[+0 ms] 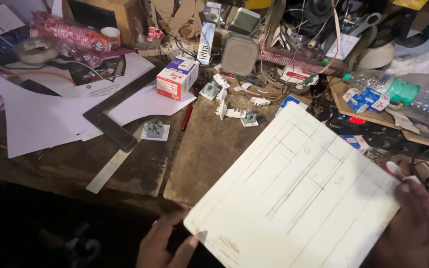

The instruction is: Tracing outlines and preparing electrical components for assembly.

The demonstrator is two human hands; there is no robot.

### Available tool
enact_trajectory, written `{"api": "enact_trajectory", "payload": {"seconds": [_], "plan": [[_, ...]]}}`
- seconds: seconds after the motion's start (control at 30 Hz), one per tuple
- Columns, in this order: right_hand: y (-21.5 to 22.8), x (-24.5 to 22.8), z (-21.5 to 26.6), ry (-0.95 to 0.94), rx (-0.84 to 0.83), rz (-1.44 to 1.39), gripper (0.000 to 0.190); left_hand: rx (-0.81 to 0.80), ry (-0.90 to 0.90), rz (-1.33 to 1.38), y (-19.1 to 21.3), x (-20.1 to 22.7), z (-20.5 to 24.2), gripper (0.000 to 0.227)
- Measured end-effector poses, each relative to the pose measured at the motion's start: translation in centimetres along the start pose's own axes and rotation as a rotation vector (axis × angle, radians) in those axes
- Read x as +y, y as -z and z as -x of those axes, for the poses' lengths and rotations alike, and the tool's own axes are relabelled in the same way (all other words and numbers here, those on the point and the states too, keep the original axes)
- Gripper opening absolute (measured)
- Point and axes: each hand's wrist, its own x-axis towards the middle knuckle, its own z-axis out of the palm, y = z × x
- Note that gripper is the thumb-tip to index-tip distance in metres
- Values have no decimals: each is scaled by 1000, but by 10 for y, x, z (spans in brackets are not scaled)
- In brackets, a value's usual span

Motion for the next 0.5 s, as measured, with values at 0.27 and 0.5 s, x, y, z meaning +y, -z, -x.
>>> {"api": "enact_trajectory", "payload": {"seconds": [0.27, 0.5], "plan": [[-116, -106, 27, -29, -59, 59, 34, -549, 637, 826, -18, 21, -34, 69], [-140, -81, -10, 266, -452, 6, 37, -362, 736, 1040, -28, 32, -37, 84]]}}
